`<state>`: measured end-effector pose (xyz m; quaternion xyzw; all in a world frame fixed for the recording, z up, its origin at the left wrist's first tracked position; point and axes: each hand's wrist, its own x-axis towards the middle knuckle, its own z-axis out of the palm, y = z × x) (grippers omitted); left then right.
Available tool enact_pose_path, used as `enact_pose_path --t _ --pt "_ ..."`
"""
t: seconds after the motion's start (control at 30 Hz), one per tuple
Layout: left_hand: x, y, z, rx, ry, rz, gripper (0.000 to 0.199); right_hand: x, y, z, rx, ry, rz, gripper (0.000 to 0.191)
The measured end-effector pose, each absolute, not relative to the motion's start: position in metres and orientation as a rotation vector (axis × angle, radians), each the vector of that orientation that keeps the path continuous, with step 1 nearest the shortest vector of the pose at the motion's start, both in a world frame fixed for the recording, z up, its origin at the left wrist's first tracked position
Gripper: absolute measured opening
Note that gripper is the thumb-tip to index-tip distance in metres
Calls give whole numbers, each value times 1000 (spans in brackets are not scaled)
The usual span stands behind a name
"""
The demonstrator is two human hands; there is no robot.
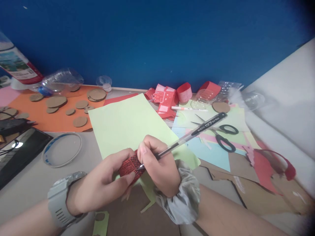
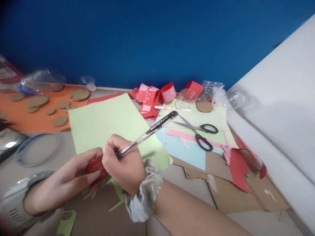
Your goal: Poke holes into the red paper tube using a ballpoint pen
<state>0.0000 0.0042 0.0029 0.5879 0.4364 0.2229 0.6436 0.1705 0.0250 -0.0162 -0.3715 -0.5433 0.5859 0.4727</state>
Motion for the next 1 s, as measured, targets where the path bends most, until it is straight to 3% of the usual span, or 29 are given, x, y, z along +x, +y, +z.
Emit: enact_pose_path --t 0.67,1.0 --pt "0 2 1 1304 1005 510 21 170 25 -13 -953 -1379 1430 32" --pt "-1 4 1 1316 1010 498 13 170 26 -13 -944 -1389 1439 31"
